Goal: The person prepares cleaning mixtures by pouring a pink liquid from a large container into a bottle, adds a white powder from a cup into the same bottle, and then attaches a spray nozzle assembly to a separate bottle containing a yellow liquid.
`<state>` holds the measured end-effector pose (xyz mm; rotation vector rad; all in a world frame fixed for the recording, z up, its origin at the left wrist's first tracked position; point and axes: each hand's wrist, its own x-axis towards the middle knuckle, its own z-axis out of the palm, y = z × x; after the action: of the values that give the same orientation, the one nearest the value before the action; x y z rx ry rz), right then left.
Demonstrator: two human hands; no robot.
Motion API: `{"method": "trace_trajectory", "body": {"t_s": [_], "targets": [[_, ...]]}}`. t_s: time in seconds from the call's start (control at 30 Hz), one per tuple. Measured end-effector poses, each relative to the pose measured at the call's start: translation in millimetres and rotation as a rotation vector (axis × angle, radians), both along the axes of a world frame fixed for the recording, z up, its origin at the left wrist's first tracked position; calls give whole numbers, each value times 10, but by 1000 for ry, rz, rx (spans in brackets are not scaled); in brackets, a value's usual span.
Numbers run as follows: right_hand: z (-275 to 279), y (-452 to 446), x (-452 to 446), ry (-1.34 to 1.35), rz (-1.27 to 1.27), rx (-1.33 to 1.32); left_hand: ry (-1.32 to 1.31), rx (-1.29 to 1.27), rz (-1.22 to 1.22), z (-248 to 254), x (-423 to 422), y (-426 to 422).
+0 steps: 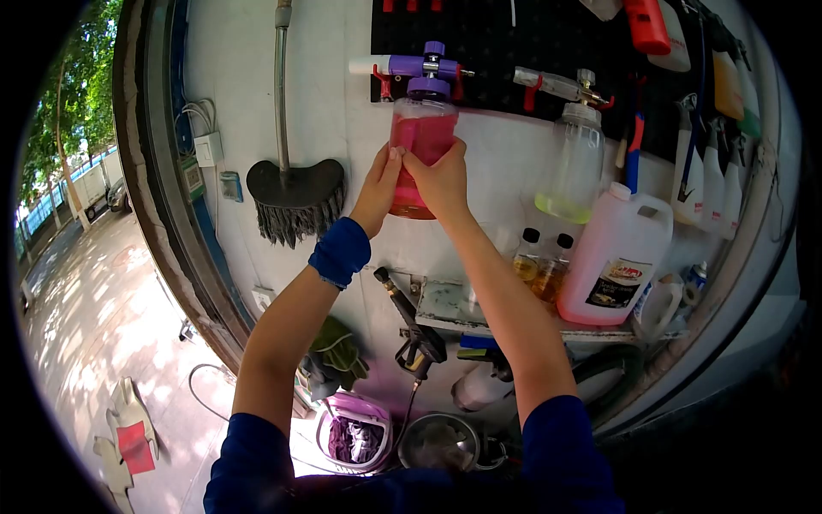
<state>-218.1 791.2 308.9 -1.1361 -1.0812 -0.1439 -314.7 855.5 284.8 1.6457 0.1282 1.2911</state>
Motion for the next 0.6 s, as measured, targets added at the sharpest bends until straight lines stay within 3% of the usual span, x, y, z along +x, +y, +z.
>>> {"method": "trace_trajectory", "body": {"t_s": [0.27, 0.37, 0.43, 0.47, 0.53, 0.57, 0.6], "targets": [[-191, 57, 131, -53, 43, 75, 48, 102, 81, -53, 44, 22], [-352, -426, 141, -41, 50, 62, 106, 174, 150, -102, 35, 155], [-484, -854, 159, 275, 344, 213, 86, 170, 299, -104, -28, -55], [-563, -1047, 208, 273, 333, 213, 84, 169, 288, -147, -43, -116], [-637, -1389, 353, 796, 632, 415, -88, 283, 399, -234, -67, -244], [-573, -1513, 416, 788, 626, 420, -95, 285, 391, -251, -79, -358], [-492, -1631, 465, 969, 715, 480, -146, 364, 391, -255, -99, -504]]}}
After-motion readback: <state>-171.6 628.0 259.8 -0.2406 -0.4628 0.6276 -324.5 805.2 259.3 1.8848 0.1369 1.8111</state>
